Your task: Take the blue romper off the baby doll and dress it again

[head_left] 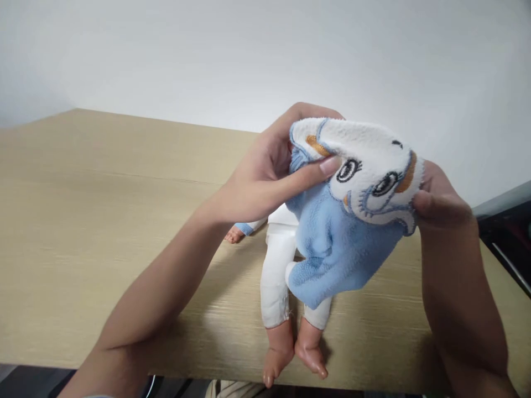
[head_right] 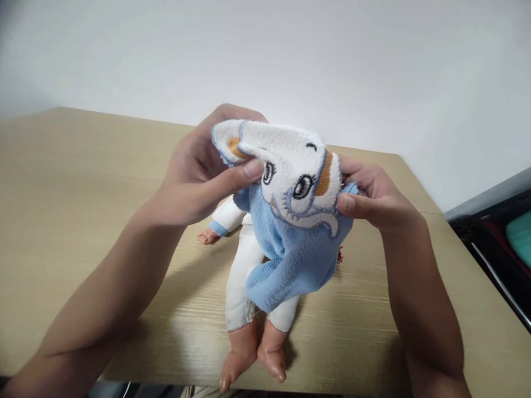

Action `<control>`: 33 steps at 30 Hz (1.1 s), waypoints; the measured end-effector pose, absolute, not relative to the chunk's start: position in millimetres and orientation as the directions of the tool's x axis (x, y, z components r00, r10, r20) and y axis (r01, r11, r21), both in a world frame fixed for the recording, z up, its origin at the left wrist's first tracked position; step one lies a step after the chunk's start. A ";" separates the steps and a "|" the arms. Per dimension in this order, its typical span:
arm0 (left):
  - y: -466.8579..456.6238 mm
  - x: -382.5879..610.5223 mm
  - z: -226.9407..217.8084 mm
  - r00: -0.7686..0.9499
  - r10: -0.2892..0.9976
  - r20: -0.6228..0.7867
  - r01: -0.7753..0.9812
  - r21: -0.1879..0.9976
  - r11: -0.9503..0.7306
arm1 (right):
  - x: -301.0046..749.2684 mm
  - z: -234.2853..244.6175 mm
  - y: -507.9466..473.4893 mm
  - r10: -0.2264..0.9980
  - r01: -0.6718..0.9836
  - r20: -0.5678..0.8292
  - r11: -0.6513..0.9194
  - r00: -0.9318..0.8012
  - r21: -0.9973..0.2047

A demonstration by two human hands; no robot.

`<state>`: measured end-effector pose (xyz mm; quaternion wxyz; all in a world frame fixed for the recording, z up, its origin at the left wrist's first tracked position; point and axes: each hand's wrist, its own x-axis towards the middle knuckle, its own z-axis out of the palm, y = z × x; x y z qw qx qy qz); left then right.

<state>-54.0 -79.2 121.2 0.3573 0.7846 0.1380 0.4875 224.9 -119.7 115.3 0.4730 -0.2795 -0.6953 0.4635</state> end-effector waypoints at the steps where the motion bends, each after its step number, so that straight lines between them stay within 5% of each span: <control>1: -78.1 -55.0 121.4 0.489 0.571 0.659 -0.126 0.702 -0.701 | 223.4 118.5 -121.1 0.836 -0.066 0.426 0.432 -0.346 -0.900; 9: -72.0 -65.8 127.3 0.757 0.522 0.392 0.005 0.796 -0.605 | 229.4 145.9 -135.9 0.810 -0.027 0.586 0.586 -0.027 -0.810; 13: -69.9 -64.9 120.1 0.680 0.557 0.478 -0.019 0.770 -0.638 | 242.2 133.9 -125.1 0.877 0.126 0.378 0.429 -0.297 -0.895; 17: -71.9 -64.4 117.1 0.642 0.567 0.517 -0.030 0.756 -0.654 | 241.7 126.3 -117.7 0.788 0.330 0.072 0.337 -0.612 -0.882; 23: -62.0 -74.7 123.0 0.846 0.452 0.282 0.011 0.839 -0.544 | 231.1 121.9 -135.3 0.862 0.115 0.303 0.377 -0.408 -0.919; 25: -57.1 -75.3 120.4 0.855 0.414 0.312 -0.040 0.836 -0.548 | 229.0 117.6 -134.0 0.858 0.125 0.312 0.391 -0.407 -0.912; 29: -56.3 -68.2 113.7 0.748 0.487 0.450 -0.136 0.823 -0.551 | 217.9 107.5 -117.4 0.760 0.259 0.072 0.308 -0.646 -0.915; 33: -62.1 -65.4 116.5 0.747 0.528 0.404 -0.082 0.845 -0.529 | 205.1 102.4 -108.4 0.604 0.308 -0.091 0.265 -0.792 -0.914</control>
